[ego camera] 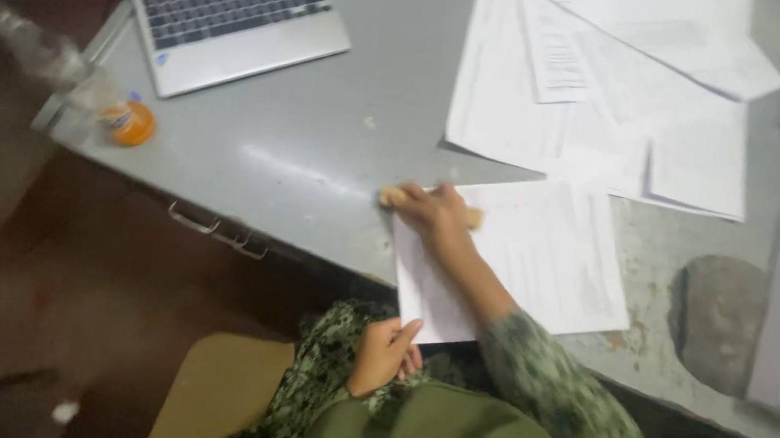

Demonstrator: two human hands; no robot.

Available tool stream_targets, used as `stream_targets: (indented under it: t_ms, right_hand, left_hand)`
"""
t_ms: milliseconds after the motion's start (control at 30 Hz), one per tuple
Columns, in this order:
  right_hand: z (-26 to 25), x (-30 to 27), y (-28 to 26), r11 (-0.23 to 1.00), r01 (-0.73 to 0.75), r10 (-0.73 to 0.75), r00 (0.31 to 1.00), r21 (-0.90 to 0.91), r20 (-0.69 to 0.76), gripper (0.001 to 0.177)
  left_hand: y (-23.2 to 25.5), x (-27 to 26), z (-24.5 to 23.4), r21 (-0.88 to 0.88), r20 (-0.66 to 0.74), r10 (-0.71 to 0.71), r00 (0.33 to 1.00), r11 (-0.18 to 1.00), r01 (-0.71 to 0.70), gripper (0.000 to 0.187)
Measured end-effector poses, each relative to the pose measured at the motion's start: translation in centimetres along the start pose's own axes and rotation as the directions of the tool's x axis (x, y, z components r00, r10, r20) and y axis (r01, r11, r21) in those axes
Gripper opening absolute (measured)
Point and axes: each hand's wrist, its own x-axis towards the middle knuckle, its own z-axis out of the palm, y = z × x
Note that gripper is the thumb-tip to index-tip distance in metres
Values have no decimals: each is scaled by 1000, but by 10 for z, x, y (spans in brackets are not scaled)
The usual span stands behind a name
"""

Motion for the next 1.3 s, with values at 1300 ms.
stream_targets:
  t_ms: [1300]
  right_hand:
    - [-147,-209,82,611,-789,677,566,-71,-471,39]
  left_hand:
    - [-42,13,-19,25,-264,-227,937,970,242,44]
